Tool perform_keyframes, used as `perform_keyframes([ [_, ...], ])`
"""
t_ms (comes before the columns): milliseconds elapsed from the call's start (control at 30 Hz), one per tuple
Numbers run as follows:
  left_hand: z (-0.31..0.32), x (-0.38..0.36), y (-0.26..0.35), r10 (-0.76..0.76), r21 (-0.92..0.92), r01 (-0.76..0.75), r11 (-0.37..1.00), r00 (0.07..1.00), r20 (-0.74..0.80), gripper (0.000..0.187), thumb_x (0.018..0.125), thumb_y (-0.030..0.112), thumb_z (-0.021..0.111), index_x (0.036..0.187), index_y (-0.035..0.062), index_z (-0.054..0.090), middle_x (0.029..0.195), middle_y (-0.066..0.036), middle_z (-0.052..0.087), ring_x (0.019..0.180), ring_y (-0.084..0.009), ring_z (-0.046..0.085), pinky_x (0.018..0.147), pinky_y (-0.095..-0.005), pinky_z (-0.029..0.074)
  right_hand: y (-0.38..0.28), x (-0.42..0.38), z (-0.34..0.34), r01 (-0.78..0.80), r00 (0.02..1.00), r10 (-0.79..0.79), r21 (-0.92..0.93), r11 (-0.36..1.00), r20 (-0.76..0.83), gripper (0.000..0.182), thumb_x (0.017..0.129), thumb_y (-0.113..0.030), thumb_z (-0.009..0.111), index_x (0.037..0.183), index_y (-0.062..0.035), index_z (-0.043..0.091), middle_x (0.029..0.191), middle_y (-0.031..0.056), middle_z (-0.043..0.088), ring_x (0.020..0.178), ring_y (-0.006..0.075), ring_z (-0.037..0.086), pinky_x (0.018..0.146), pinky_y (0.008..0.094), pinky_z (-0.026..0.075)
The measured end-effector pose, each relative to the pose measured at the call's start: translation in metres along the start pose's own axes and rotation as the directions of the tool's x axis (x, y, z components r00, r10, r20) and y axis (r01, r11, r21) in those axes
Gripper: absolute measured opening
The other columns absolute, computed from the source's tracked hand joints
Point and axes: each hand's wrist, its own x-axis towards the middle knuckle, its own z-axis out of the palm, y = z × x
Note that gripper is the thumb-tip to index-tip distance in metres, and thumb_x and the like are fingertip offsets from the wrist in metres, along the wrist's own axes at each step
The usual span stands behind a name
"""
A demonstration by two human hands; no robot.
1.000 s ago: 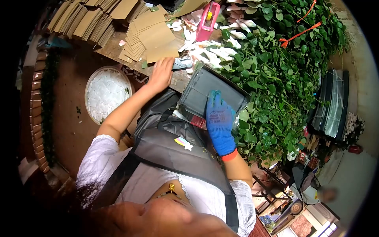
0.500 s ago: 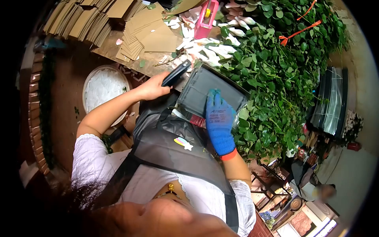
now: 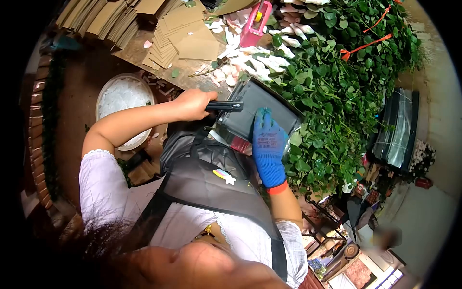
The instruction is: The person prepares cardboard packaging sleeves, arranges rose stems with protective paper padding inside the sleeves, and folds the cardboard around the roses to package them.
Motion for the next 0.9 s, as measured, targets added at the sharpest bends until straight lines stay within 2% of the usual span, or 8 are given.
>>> perform_keyframes([
  [67, -0.002, -0.001, 0.001, -0.018, -0.027, 0.019, 0.999, 0.999, 0.026, 0.040, 0.080, 0.019, 0.078, 0.112, 0.0068, 0.058, 0.093, -0.022, 0.070, 0.093, -0.0439, 0.066, 0.079, -0.0518, 0.051, 0.001, 0.000, 0.000, 0.005, 1.000, -0.005, -0.002, 1.000, -0.007, 0.058, 0.088, -0.012, 0.059, 0.145, -0.0097, 0.049, 0.143, 0.0077, 0.057, 0.102, 0.0241, 0.068, 0.079, 0.0374, 0.057],
  [167, 0.012, -0.006, -0.036, 0.146, -0.520, -0.105, 0.848, 0.989, 0.038, 0.042, 0.081, 0.015, 0.076, 0.115, 0.0058, 0.055, 0.111, -0.023, 0.068, 0.107, -0.0420, 0.063, 0.086, -0.0490, 0.050, 0.000, -0.001, 0.004, -0.008, 1.000, 0.007, -0.017, 1.000, -0.006, 0.059, 0.087, -0.011, 0.060, 0.146, -0.0100, 0.048, 0.142, 0.0076, 0.057, 0.100, 0.0240, 0.068, 0.078, 0.0369, 0.057],
  [200, -0.009, -0.018, -0.021, 0.009, -0.453, 0.036, 0.891, 0.995, 0.096, 0.044, 0.078, 0.008, 0.072, 0.117, 0.0032, 0.053, 0.116, -0.020, 0.065, 0.112, -0.0389, 0.061, 0.090, -0.0469, 0.049, 0.000, -0.001, 0.003, -0.008, 1.000, 0.008, -0.030, 1.000, 0.010, 0.058, 0.088, -0.011, 0.059, 0.144, -0.0095, 0.049, 0.143, 0.0082, 0.056, 0.101, 0.0234, 0.068, 0.078, 0.0364, 0.057],
  [233, 0.001, -0.020, -0.031, 0.029, -0.182, -0.041, 0.982, 0.997, -0.070, 0.045, 0.076, 0.007, 0.072, 0.116, 0.0022, 0.053, 0.110, -0.018, 0.065, 0.107, -0.0378, 0.062, 0.090, -0.0460, 0.049, -0.001, 0.000, 0.000, -0.008, 1.000, 0.009, -0.043, 0.999, 0.024, 0.056, 0.088, -0.012, 0.059, 0.143, -0.0090, 0.050, 0.144, 0.0088, 0.056, 0.102, 0.0228, 0.067, 0.078, 0.0359, 0.057],
  [300, 0.008, -0.031, -0.036, 0.227, 0.354, -0.110, 0.929, 0.924, -0.307, 0.034, 0.074, 0.007, 0.068, 0.105, 0.0016, 0.057, 0.092, -0.013, 0.062, 0.091, -0.0324, 0.061, 0.088, -0.0425, 0.048, -0.001, 0.001, -0.002, -0.002, 0.999, 0.005, -0.066, 0.998, 0.050, 0.055, 0.088, -0.010, 0.058, 0.142, -0.0081, 0.050, 0.144, 0.0099, 0.055, 0.104, 0.0228, 0.067, 0.079, 0.0349, 0.057],
  [433, 0.032, -0.034, -0.033, 0.533, 0.646, -0.214, 0.733, 0.770, -0.350, 0.011, 0.082, 0.014, 0.057, 0.089, 0.0066, 0.060, 0.085, -0.008, 0.057, 0.086, -0.0258, 0.058, 0.089, -0.0403, 0.047, 0.000, 0.000, 0.002, 0.006, 1.000, -0.006, -0.022, 1.000, -0.015, 0.055, 0.088, -0.009, 0.058, 0.143, -0.0069, 0.050, 0.143, 0.0118, 0.056, 0.104, 0.0244, 0.068, 0.080, 0.0353, 0.058],
  [667, 0.018, -0.028, -0.025, 0.674, 0.758, -0.285, 0.586, 0.692, -0.261, 0.019, 0.082, 0.015, 0.058, 0.096, 0.0032, 0.062, 0.088, -0.007, 0.057, 0.088, -0.0240, 0.059, 0.108, -0.0445, 0.043, 0.001, 0.000, 0.004, 0.017, 0.998, -0.018, -0.014, 1.000, -0.059, 0.057, 0.088, -0.008, 0.058, 0.144, -0.0065, 0.050, 0.144, 0.0113, 0.056, 0.102, 0.0248, 0.068, 0.081, 0.0357, 0.057],
  [900, 0.003, -0.016, -0.023, 0.665, 0.697, -0.404, 0.593, 0.733, -0.142, 0.011, 0.082, 0.018, 0.059, 0.087, 0.0075, 0.057, 0.078, -0.005, 0.058, 0.077, -0.0229, 0.063, 0.075, -0.0371, 0.050, 0.000, 0.001, 0.002, 0.011, 0.998, -0.011, 0.008, 1.000, -0.061, 0.058, 0.086, -0.009, 0.059, 0.143, -0.0072, 0.051, 0.142, 0.0096, 0.057, 0.101, 0.0235, 0.067, 0.080, 0.0351, 0.057],
])
